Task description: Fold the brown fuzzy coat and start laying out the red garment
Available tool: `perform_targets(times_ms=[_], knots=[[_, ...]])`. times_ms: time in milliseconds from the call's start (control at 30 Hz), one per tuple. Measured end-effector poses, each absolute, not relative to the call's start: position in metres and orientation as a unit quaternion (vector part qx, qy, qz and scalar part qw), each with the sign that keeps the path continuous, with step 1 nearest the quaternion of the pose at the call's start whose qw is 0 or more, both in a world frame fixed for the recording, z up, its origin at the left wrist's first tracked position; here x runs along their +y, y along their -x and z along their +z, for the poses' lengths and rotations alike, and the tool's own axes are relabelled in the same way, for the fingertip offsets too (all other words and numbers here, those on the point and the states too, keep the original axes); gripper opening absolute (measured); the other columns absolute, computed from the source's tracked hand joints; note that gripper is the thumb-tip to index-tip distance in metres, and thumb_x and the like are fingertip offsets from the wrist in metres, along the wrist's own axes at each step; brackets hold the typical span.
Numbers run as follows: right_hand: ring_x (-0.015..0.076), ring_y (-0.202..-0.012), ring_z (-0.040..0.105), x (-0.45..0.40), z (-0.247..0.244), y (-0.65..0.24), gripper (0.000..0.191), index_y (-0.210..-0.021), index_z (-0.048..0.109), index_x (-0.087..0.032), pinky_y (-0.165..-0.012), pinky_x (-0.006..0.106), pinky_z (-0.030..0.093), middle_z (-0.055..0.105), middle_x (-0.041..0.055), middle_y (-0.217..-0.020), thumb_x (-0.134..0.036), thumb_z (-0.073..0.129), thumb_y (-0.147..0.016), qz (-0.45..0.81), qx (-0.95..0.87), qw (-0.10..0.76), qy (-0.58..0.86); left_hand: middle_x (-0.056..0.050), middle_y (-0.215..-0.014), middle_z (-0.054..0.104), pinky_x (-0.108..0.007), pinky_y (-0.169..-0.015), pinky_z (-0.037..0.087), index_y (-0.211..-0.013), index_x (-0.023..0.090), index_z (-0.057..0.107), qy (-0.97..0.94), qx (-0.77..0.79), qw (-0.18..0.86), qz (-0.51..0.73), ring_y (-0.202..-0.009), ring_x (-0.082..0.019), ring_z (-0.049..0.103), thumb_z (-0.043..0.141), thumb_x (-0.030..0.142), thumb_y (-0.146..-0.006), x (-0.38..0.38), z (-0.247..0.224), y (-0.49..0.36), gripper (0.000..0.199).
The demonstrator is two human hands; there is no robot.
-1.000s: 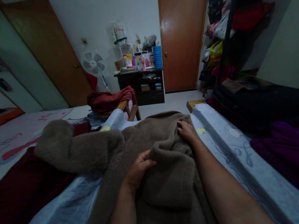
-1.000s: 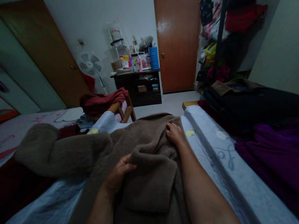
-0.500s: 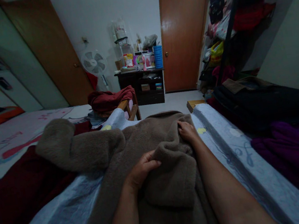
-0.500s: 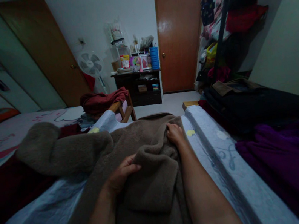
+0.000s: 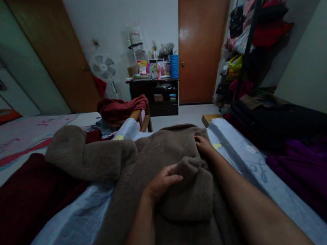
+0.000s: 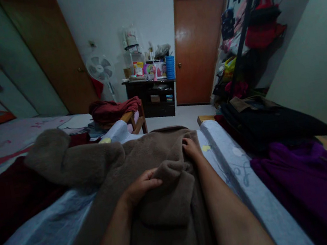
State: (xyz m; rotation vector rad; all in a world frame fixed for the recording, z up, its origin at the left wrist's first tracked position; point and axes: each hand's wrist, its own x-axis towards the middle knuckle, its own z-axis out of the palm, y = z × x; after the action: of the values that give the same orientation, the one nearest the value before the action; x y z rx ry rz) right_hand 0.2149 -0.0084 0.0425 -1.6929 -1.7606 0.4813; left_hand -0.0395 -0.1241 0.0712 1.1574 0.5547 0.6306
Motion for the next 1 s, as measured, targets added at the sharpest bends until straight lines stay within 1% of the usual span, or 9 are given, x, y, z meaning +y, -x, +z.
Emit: perform_targets(times_ms=[100,267,367,433,533,700,767,867,1000], knots=[[0.0189,-0.095,0.066,-0.025,0.058,-0.220,0.033,-0.105,0.069,-0.016,-0.086,0.031,0.050,0.072,0.0075,-0.104,-0.022,0.045,-0.085,0.224,-0.656,0.329,0.641,-0.007,-0.113,0.070,-0.031,-0.089,0.044,-0.116,0.016,0.068,-0.548,0.244,0.743,0.295,-0.100,-0.023,0.063,0.071,0.026,-0.073,-0.124,0.073,0.039,0.045],[0.0195,-0.087,0.065,-0.082,0.087,-0.228,0.033,-0.089,0.069,-0.016,-0.079,0.030,0.051,0.072,0.0066,-0.091,-0.035,0.042,-0.087,0.282,-0.651,0.354,0.610,-0.007,-0.106,0.072,-0.030,-0.085,0.046,-0.112,0.015,0.069,-0.541,0.257,0.742,0.300,-0.094,-0.022,0.065,0.073,0.027,-0.070,-0.124,0.073,0.038,0.044],[0.0197,-0.085,0.064,-0.123,0.102,-0.223,0.034,-0.085,0.069,-0.017,-0.081,0.033,0.050,0.071,0.0055,-0.087,-0.038,0.043,-0.087,0.342,-0.685,0.314,0.562,-0.007,-0.104,0.073,-0.030,-0.083,0.047,-0.111,0.014,0.069,-0.540,0.273,0.736,0.304,-0.091,-0.022,0.065,0.074,0.027,-0.068,-0.123,0.070,0.038,0.044],[0.0207,-0.096,0.063,-0.146,0.107,-0.217,0.028,-0.097,0.069,-0.019,-0.089,0.036,0.048,0.071,0.0043,-0.101,-0.033,0.049,-0.084,0.378,-0.691,0.298,0.540,-0.008,-0.103,0.073,-0.031,-0.083,0.047,-0.112,0.014,0.069,-0.551,0.268,0.730,0.304,-0.091,-0.023,0.066,0.074,0.028,-0.069,-0.122,0.069,0.037,0.046],[0.0242,-0.112,0.059,-0.168,0.106,-0.207,0.043,-0.117,0.063,-0.021,-0.099,0.042,0.045,0.065,0.0064,-0.121,-0.027,0.060,-0.075,0.414,-0.683,0.298,0.523,-0.008,-0.102,0.073,-0.032,-0.083,0.047,-0.110,0.014,0.070,-0.567,0.274,0.706,0.324,-0.090,-0.023,0.066,0.073,0.027,-0.068,-0.121,0.069,0.034,0.044],[0.0269,-0.113,0.056,-0.176,0.097,-0.194,0.063,-0.126,0.057,-0.019,-0.099,0.044,0.043,0.060,0.0096,-0.125,-0.030,0.074,-0.066,0.340,-0.718,0.293,0.533,-0.007,-0.102,0.074,-0.031,-0.084,0.047,-0.106,0.014,0.072,-0.600,0.274,0.662,0.356,-0.091,-0.023,0.066,0.072,0.026,-0.071,-0.125,0.082,0.027,0.037],[0.0269,-0.106,0.057,-0.175,0.097,-0.190,0.056,-0.119,0.061,-0.018,-0.094,0.043,0.045,0.063,0.0090,-0.116,-0.029,0.074,-0.066,0.303,-0.721,0.273,0.560,-0.008,-0.105,0.073,-0.032,-0.086,0.047,-0.108,0.014,0.072,-0.600,0.262,0.663,0.363,-0.094,-0.024,0.066,0.071,0.029,-0.074,-0.128,0.089,0.024,0.037],[0.0261,-0.100,0.058,-0.178,0.099,-0.184,0.032,-0.102,0.068,-0.019,-0.091,0.041,0.045,0.065,0.0063,-0.103,-0.022,0.068,-0.070,0.272,-0.725,0.263,0.576,-0.008,-0.108,0.072,-0.033,-0.090,0.046,-0.111,0.015,0.071,-0.596,0.250,0.668,0.369,-0.099,-0.025,0.065,0.072,0.031,-0.074,-0.130,0.094,0.022,0.040],[0.0242,-0.095,0.061,-0.195,0.107,-0.182,0.024,-0.097,0.069,-0.020,-0.088,0.037,0.047,0.068,0.0035,-0.098,-0.020,0.062,-0.074,0.323,-0.711,0.298,0.549,-0.008,-0.113,0.071,-0.036,-0.094,0.045,-0.118,0.017,0.067,-0.583,0.245,0.686,0.360,-0.105,-0.027,0.063,0.074,0.034,-0.073,-0.134,0.096,0.021,0.048]])
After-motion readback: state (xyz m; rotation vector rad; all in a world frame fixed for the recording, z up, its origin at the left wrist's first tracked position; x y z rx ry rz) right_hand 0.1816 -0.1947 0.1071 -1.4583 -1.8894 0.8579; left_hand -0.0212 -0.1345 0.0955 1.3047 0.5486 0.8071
